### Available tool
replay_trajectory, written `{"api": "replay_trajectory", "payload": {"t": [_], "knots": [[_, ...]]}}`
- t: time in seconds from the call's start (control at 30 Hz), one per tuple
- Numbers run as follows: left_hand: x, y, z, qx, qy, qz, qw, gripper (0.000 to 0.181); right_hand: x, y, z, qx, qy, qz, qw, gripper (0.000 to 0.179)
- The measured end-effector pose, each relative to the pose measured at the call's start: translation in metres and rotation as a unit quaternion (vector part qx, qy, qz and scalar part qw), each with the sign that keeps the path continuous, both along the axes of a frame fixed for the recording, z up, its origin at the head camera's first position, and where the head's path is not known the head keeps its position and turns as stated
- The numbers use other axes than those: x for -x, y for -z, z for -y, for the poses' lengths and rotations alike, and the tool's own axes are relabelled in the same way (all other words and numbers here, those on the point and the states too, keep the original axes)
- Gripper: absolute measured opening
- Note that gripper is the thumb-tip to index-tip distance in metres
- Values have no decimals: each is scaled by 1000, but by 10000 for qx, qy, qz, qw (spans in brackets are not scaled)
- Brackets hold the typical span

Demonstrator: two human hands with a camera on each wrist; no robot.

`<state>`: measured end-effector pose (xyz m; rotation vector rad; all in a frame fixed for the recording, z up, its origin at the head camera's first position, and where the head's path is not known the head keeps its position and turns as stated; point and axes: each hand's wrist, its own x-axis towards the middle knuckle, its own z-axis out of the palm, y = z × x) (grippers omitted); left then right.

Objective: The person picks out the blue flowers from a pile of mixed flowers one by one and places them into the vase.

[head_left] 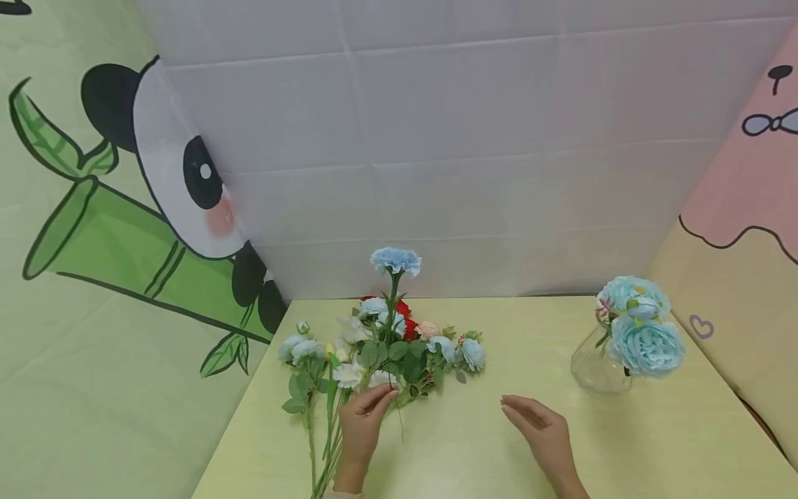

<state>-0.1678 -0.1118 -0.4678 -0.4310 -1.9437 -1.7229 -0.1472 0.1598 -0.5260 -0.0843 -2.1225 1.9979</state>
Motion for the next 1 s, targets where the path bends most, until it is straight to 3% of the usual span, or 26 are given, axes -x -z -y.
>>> {"api": "replay_trajectory", "payload": {"t": [0.07,0.17,0.3,0.47,0.6,0.8,1.0], "knots": [[-2,-2,-3,115,-61,-125,9998,10,-7,-24,9,159,16,25,9999,27],[-3,-3,-7,419,-237,-559,9973,13,-14,-36,16,315,-173,-120,9993,23],[-2,2,-12,596,-293,-912,9936,19,-19,-40,24,402,-350,-145,9985,22],[4,18,-16,454,80,-1306,9904,20,-18,-41,30,477,-419,-133,9979,26],[6,24,-20,519,178,-1506,9871,23,-19,-45,34,283,-900,-275,9952,40],[3,21,-28,692,203,-1504,9860,25,-22,-56,42,2,-1735,-807,9815,57],[-3,6,-41,685,447,-1675,9825,23,-14,-64,52,89,-1550,-1273,9796,49]]}}
